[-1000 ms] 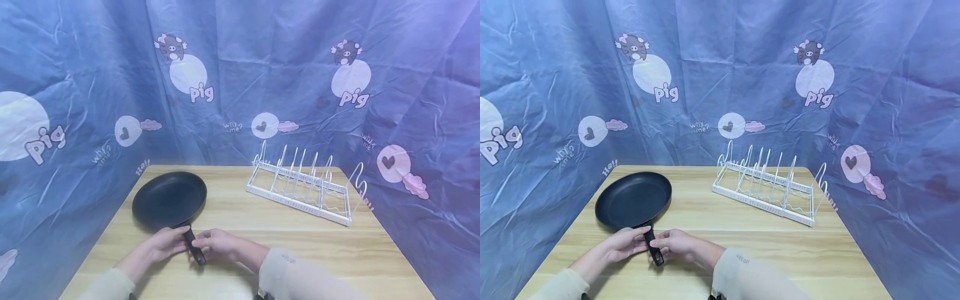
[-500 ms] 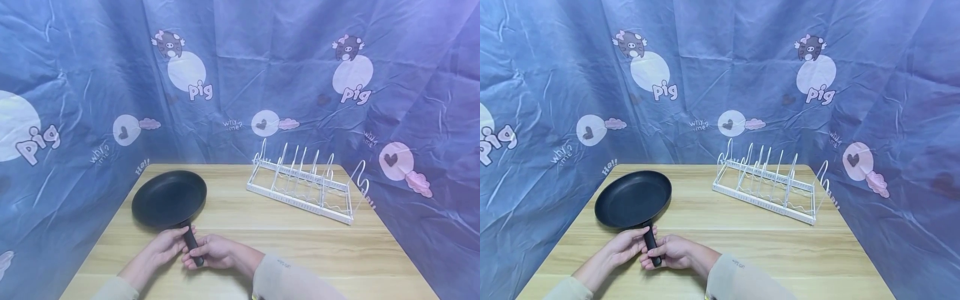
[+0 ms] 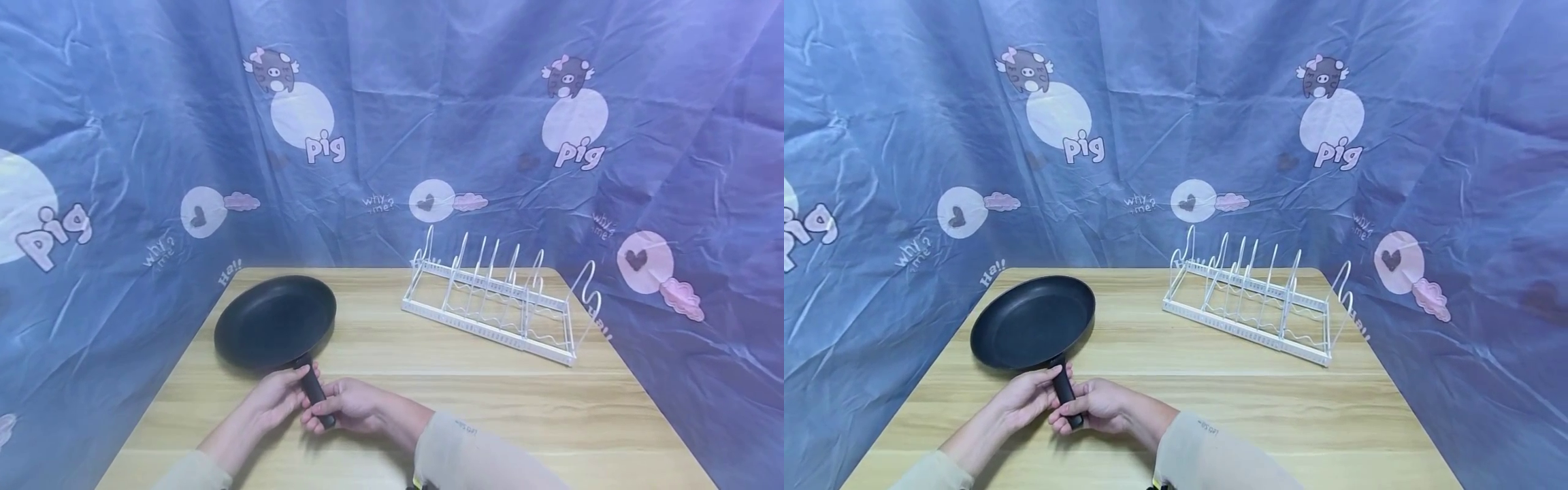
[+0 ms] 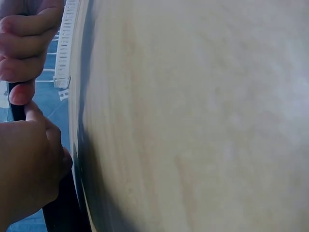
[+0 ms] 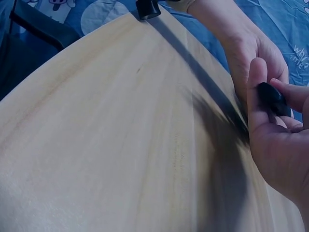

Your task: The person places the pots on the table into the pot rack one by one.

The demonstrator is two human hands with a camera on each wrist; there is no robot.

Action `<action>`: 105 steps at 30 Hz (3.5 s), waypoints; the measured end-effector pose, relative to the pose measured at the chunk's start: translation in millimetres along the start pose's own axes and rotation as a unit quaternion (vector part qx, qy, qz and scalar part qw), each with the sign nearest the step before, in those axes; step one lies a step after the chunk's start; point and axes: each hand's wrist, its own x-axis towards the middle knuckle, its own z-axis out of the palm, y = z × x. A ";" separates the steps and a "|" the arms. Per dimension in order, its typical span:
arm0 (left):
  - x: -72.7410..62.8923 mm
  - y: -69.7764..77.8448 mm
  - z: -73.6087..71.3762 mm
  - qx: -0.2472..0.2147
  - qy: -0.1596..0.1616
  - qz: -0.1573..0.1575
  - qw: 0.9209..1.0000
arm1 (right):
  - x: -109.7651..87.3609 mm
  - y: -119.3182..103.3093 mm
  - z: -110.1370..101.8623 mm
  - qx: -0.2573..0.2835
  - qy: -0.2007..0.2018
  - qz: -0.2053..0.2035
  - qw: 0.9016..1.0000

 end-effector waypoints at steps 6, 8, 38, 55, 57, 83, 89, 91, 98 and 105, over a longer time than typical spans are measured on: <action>-2.4 4.1 6.7 0.020 0.019 0.015 0.999 | -1.3 -6.2 0.9 -0.001 -0.010 -0.010 1.000; -1.8 7.0 10.0 0.016 0.015 0.023 0.999 | -2.9 -8.9 0.7 -0.002 -0.008 -0.019 1.000; 11.3 47.2 70.7 -0.068 -0.051 0.123 0.989 | -45.6 -58.1 -3.4 -0.051 -0.030 -0.085 0.995; 34.3 52.7 83.4 -0.050 0.021 0.154 0.987 | -51.6 -80.6 15.8 -0.378 0.253 -0.077 0.887; 38.2 52.3 86.3 -0.041 0.038 0.161 0.985 | -51.4 -82.7 17.2 -0.385 0.263 -0.070 0.882; 54.2 64.0 111.1 0.049 0.105 0.201 0.973 | -61.9 -97.4 4.9 -0.254 0.232 -0.083 0.935; 55.5 71.3 111.4 0.098 0.102 0.211 0.967 | -64.8 -100.9 0.0 -0.226 0.220 -0.095 0.944; 57.0 72.7 112.0 0.137 0.105 0.214 0.961 | -65.7 -100.0 -2.1 -0.218 0.222 -0.097 0.945; 60.8 80.1 123.1 0.201 0.108 0.234 0.945 | -70.4 -98.4 -9.7 -0.181 0.216 -0.116 0.952; 67.5 86.8 132.4 0.244 0.102 0.223 0.938 | -76.8 -93.2 -17.2 -0.158 0.210 -0.148 0.954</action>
